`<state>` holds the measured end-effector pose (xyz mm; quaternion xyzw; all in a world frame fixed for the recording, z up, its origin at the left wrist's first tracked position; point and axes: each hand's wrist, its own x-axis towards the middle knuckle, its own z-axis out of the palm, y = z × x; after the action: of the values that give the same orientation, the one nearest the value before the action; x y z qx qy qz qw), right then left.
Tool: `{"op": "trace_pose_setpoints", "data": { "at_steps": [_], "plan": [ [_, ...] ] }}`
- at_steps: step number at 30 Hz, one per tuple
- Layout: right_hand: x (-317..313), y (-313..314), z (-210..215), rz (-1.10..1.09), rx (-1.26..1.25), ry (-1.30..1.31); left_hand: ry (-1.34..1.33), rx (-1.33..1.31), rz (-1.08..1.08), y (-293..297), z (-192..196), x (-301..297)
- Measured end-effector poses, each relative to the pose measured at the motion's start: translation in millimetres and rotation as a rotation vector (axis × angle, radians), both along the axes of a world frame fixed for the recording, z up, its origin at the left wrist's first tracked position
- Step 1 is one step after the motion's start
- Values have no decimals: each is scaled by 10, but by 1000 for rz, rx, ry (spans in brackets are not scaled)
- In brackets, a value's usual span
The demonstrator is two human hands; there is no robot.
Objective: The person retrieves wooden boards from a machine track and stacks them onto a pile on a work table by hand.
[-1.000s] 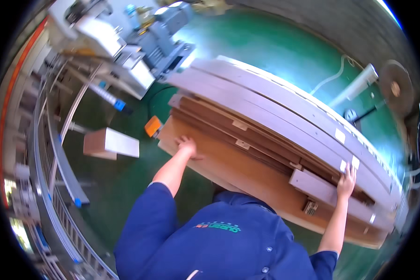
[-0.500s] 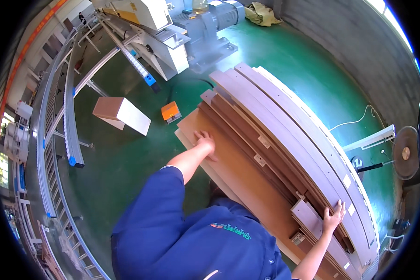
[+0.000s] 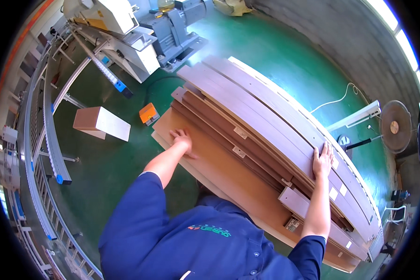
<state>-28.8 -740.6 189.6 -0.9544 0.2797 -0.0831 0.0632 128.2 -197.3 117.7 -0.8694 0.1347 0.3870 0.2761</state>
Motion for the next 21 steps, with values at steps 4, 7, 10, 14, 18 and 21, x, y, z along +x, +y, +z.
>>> {"op": "trace_pose_setpoints", "data": {
  "at_steps": [4,7,10,14,18,21],
  "plan": [
    [-12,274,199,-34,9,33,-32,-18,88,21,-64,37],
    [-107,19,-14,20,75,-96,-10,3,50,-16,-79,52],
    [-172,-60,-156,50,213,-388,10,12,74,-64,16,43],
    [-67,312,106,-29,-9,-184,25,-14,58,0,-7,24],
    [-22,331,147,-54,-53,-149,6,-24,55,-20,-34,28],
    [-87,179,181,-95,-51,-155,22,26,65,-174,-71,117]
  ]
}}
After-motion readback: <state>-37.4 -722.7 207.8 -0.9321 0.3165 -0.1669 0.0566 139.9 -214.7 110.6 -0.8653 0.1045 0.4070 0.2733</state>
